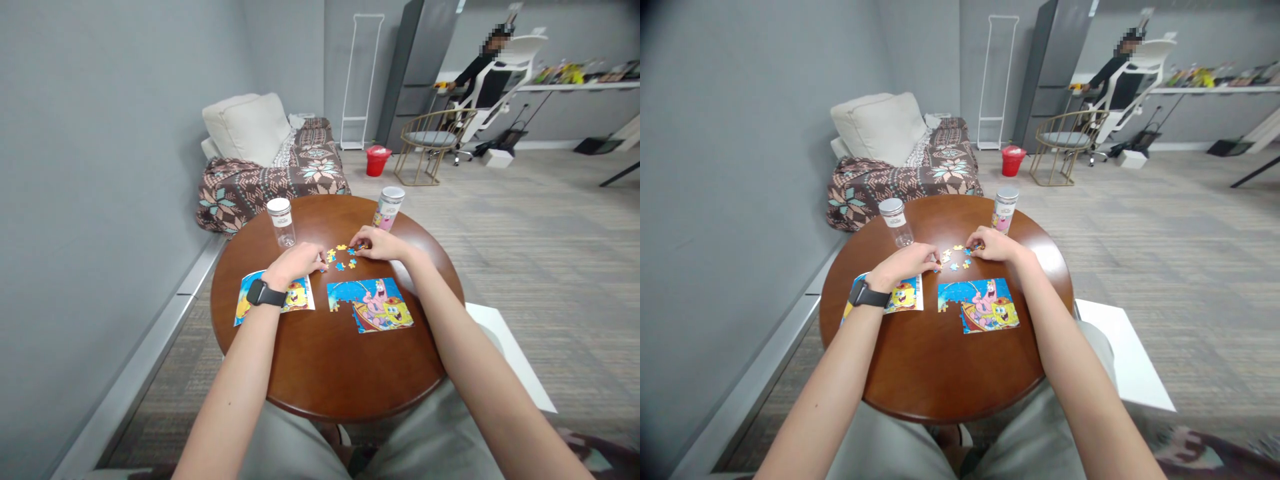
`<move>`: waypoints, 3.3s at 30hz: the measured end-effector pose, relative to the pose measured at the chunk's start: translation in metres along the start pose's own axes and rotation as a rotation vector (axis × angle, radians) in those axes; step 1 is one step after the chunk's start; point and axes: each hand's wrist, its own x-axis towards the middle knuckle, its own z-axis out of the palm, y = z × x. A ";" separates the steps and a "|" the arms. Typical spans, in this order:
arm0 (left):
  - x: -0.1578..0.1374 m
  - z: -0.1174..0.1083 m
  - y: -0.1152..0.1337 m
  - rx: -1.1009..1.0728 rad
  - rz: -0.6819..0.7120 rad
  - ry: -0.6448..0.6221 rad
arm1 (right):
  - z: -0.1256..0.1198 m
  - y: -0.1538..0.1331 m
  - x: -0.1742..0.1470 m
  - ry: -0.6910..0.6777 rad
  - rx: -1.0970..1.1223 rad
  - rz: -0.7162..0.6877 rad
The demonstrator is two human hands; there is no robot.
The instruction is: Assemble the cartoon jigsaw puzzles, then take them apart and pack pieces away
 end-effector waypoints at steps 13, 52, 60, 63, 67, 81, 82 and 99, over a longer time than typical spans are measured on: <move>-0.001 -0.002 0.002 -0.009 0.045 -0.014 | 0.004 -0.005 0.002 0.013 -0.003 0.066; -0.003 0.000 0.015 0.135 -0.017 -0.033 | -0.027 0.013 -0.015 0.169 0.008 0.293; -0.006 -0.001 0.010 0.150 -0.034 0.006 | -0.018 0.013 -0.014 -0.012 0.030 0.230; -0.006 -0.002 0.012 0.148 -0.038 -0.002 | -0.017 0.013 -0.013 -0.008 0.053 0.228; -0.006 -0.003 0.013 0.150 -0.043 -0.006 | -0.015 0.015 -0.012 -0.013 0.086 0.227; -0.003 0.002 0.008 0.142 -0.059 -0.023 | -0.015 0.010 -0.010 -0.066 0.127 0.281; -0.002 0.003 0.008 0.145 -0.060 -0.026 | -0.015 0.009 -0.010 -0.068 0.128 0.280; -0.003 0.002 0.013 0.181 -0.035 -0.029 | -0.011 0.010 -0.008 -0.107 0.127 0.160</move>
